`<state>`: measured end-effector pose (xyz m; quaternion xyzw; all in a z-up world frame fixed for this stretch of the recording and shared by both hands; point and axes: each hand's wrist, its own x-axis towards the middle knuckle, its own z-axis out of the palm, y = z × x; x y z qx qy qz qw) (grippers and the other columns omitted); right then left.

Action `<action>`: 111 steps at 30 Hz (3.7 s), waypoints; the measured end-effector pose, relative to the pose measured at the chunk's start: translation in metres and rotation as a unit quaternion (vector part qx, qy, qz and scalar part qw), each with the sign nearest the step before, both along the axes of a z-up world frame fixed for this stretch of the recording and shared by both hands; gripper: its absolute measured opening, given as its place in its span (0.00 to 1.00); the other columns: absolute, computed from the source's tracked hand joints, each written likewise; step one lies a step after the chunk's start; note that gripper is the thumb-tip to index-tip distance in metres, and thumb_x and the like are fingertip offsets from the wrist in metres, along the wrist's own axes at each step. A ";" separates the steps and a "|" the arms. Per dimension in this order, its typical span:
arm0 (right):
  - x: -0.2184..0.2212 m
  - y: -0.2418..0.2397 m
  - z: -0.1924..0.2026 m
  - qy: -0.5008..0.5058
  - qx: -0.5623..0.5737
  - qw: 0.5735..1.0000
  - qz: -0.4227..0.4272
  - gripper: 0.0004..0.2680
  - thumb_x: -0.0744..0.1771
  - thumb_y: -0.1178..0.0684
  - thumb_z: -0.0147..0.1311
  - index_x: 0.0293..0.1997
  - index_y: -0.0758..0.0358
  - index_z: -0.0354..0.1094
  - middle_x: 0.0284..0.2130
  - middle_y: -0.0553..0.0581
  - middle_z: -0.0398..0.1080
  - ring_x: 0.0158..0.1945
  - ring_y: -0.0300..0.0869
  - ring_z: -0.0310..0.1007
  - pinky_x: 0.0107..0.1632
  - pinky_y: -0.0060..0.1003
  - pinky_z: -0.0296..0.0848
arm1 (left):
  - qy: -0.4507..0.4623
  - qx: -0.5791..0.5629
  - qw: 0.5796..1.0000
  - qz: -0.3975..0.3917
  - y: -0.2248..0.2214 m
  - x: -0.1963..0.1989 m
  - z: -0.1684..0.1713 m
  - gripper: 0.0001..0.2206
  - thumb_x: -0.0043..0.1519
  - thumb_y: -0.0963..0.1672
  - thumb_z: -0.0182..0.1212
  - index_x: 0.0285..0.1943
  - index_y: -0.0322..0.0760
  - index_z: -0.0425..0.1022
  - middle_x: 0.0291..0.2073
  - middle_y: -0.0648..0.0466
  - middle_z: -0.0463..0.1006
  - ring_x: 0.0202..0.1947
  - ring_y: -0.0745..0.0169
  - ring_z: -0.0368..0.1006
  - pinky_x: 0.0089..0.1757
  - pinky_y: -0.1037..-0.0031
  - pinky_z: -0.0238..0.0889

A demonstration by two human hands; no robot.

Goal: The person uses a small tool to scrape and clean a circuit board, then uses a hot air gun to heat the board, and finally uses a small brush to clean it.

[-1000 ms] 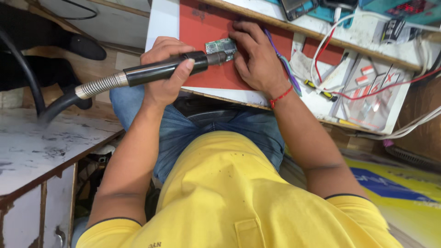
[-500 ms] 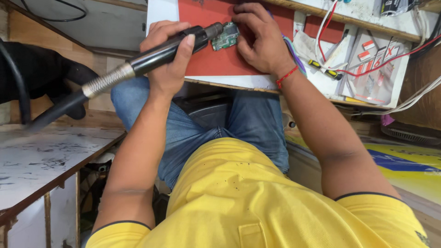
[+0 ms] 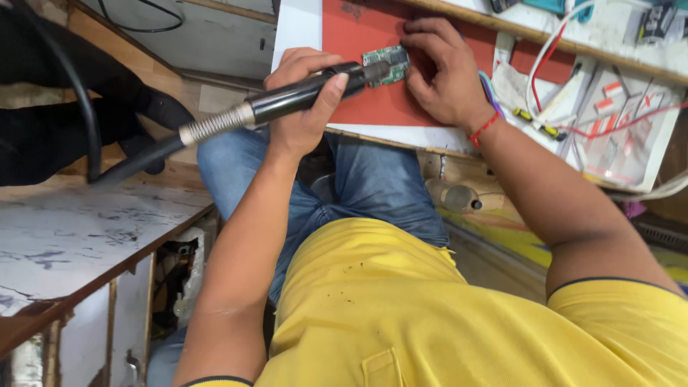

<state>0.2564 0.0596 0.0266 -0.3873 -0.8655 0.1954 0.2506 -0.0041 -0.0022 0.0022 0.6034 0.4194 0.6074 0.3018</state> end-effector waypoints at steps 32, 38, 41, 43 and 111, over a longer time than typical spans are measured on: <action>0.015 0.012 -0.007 0.034 -0.055 0.997 0.040 0.14 0.67 0.62 0.61 0.60 0.70 0.69 0.60 0.63 0.67 0.65 0.56 0.68 0.66 0.45 0.70 | 0.000 -0.039 0.999 -0.018 -0.005 0.005 -0.009 0.13 0.68 0.46 0.66 0.51 0.28 0.79 0.44 0.46 0.81 0.47 0.56 0.75 0.52 0.69 0.69; 0.010 0.014 0.004 0.034 -0.058 0.997 0.044 0.14 0.66 0.63 0.59 0.59 0.71 0.70 0.60 0.64 0.67 0.63 0.56 0.70 0.65 0.44 0.70 | 0.012 -0.023 1.000 -0.001 -0.005 0.008 -0.007 0.12 0.67 0.45 0.66 0.50 0.29 0.79 0.45 0.47 0.81 0.48 0.54 0.77 0.53 0.68 0.70; 0.004 0.014 0.007 0.031 -0.042 0.998 0.044 0.14 0.66 0.63 0.59 0.58 0.71 0.70 0.59 0.64 0.68 0.62 0.57 0.70 0.64 0.44 0.70 | 0.035 -0.018 0.999 0.000 -0.004 0.005 0.000 0.11 0.66 0.45 0.66 0.49 0.29 0.80 0.44 0.46 0.81 0.50 0.53 0.76 0.53 0.68 0.70; 0.003 0.015 0.008 0.031 -0.043 0.998 0.038 0.14 0.66 0.63 0.59 0.58 0.71 0.71 0.59 0.64 0.68 0.62 0.57 0.70 0.64 0.45 0.70 | 0.039 -0.012 0.999 0.011 -0.003 0.004 0.002 0.11 0.65 0.45 0.66 0.48 0.29 0.80 0.43 0.46 0.81 0.50 0.52 0.76 0.53 0.68 0.69; 0.008 0.021 -0.007 0.021 -0.029 0.998 0.045 0.12 0.65 0.62 0.58 0.54 0.71 0.71 0.58 0.63 0.70 0.62 0.56 0.72 0.64 0.45 0.73 | -0.021 -0.034 0.997 0.072 -0.006 0.002 -0.010 0.12 0.68 0.44 0.64 0.52 0.27 0.78 0.48 0.44 0.78 0.49 0.55 0.73 0.52 0.70 0.69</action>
